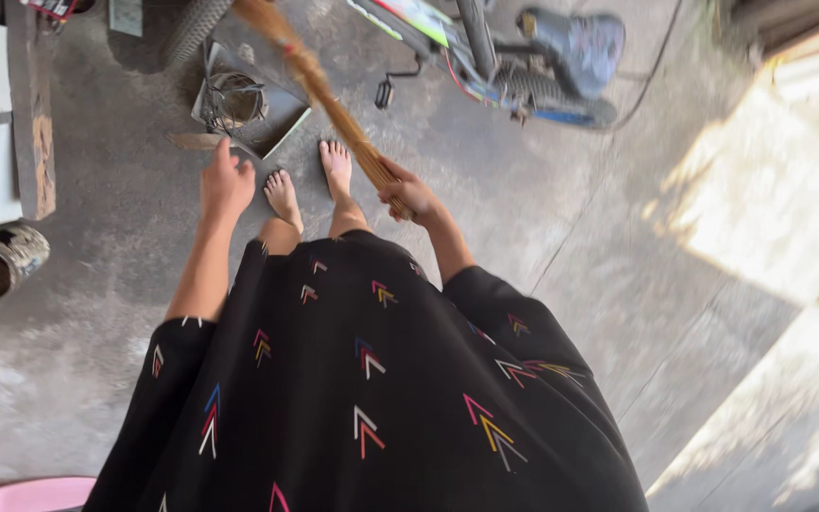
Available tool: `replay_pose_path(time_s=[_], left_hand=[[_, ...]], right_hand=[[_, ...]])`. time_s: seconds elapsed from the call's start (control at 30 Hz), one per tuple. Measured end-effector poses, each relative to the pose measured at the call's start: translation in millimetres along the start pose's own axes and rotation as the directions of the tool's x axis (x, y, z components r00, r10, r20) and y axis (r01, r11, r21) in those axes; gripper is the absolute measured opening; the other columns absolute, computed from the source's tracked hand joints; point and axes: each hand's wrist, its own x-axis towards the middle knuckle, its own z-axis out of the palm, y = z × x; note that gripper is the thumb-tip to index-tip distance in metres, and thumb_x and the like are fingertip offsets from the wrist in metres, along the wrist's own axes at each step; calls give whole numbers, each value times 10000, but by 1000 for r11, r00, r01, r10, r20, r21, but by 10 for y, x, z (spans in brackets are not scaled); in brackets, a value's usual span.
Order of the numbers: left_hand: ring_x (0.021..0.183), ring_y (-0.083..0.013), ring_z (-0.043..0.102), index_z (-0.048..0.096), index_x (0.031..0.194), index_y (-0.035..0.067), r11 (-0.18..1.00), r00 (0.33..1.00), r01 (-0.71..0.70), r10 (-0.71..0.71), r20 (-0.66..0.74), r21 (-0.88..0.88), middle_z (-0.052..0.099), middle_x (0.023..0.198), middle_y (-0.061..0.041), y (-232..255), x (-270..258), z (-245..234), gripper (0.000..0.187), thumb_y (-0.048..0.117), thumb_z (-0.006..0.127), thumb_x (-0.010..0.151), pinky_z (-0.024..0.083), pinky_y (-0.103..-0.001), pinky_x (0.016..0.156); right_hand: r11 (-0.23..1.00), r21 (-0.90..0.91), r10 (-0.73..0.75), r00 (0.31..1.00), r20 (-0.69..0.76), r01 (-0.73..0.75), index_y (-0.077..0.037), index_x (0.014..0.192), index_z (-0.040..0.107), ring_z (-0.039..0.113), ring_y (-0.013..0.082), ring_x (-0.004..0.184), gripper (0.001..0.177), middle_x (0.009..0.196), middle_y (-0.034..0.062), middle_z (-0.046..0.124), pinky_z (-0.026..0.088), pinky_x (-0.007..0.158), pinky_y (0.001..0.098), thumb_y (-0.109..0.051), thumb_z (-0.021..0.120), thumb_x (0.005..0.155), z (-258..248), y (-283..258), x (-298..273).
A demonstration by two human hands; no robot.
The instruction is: The person sweeps debris into a dustpan using a small broom and then sets the tools down next to a motorcycle.
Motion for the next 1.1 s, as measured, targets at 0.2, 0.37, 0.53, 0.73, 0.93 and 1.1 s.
replay_pose_path(time_s=[0.2,0.37,0.53,0.73,0.93,1.1], left_hand=[[1118,-427,682,471,1481,19,979,978,-194,187,89,67,709,1212,-253,-32,226,193,577,204,658,968,527,-477,963],[1093,-464,647,480,1467,32,977,967,-159,124,224,144,693,1205,-256,-182,108,328,598,207,666,926,491,-514,936],[1022,-364,728,509,1456,15,987,971,-162,160,180,-2,722,1154,-222,-556,-55,409,559,187,655,946,566,-447,891],[982,-358,734,544,1415,-12,988,988,-116,104,117,102,743,1100,-217,-783,-14,642,508,169,665,955,560,-451,873],[1031,-338,730,557,1404,-15,992,976,-127,124,178,3,738,1124,-211,-175,-129,1117,495,168,651,953,561,-421,897],[1018,-335,737,573,1384,-1,986,972,-159,166,168,-51,743,1110,-210,147,-450,1379,486,181,674,945,565,-411,905]], right_hand=[[993,-119,-53,957,-284,20,-245,1591,361,581,205,547,898,876,112,628,494,456,355,-28,638,766,463,620,140],[992,123,29,951,-307,9,-226,1574,375,585,243,665,871,906,140,596,498,547,395,-40,633,764,716,831,1039],[949,232,-170,968,-186,212,-108,1631,447,653,125,964,725,1197,61,622,582,838,277,34,615,941,561,1203,708],[925,375,128,976,-174,-55,-270,1609,417,483,100,533,655,887,98,609,474,465,253,-109,545,987,-747,1699,-1551],[924,382,194,884,-426,-19,-290,1612,342,513,132,536,817,860,129,651,431,437,253,-7,567,879,-1992,1866,-2769],[809,548,99,871,-482,211,-245,1233,403,523,158,556,388,765,38,483,428,406,287,-52,549,929,-2554,1886,-1716]])
